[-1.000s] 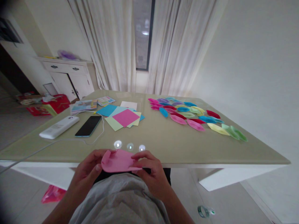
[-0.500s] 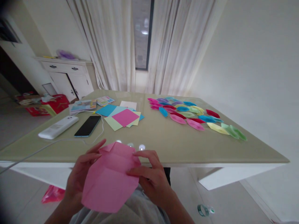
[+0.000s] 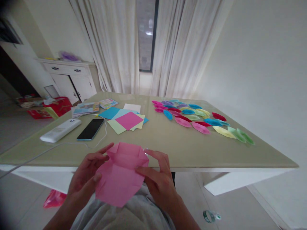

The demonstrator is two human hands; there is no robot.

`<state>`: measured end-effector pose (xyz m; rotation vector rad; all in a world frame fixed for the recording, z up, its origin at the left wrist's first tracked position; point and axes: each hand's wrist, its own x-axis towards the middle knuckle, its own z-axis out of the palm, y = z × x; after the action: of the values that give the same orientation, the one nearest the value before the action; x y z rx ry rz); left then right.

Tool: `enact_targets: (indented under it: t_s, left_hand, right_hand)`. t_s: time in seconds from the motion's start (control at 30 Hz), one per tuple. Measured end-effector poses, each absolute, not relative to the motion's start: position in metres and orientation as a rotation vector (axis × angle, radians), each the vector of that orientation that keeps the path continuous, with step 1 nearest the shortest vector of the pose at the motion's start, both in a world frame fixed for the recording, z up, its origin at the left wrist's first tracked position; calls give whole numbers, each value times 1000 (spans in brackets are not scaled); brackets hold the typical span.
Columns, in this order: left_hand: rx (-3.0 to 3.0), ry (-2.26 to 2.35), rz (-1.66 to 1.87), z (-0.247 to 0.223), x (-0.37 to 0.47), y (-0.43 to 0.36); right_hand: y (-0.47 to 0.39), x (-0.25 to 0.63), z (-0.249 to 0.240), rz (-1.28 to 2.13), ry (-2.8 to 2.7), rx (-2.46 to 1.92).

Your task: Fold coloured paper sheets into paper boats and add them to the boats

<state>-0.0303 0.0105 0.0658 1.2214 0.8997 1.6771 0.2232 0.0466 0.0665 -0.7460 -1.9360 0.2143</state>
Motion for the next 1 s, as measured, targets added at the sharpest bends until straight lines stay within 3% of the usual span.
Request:
enact_targets:
  t_s: [0.7,1.0]
  left_hand:
    - [1137,998,1607,64,-41,11]
    - [1153,812,1465,64,-51,13]
  right_hand:
    - [57,223,60,447,-1778,-744]
    - [58,223,60,443,-1766,-748]
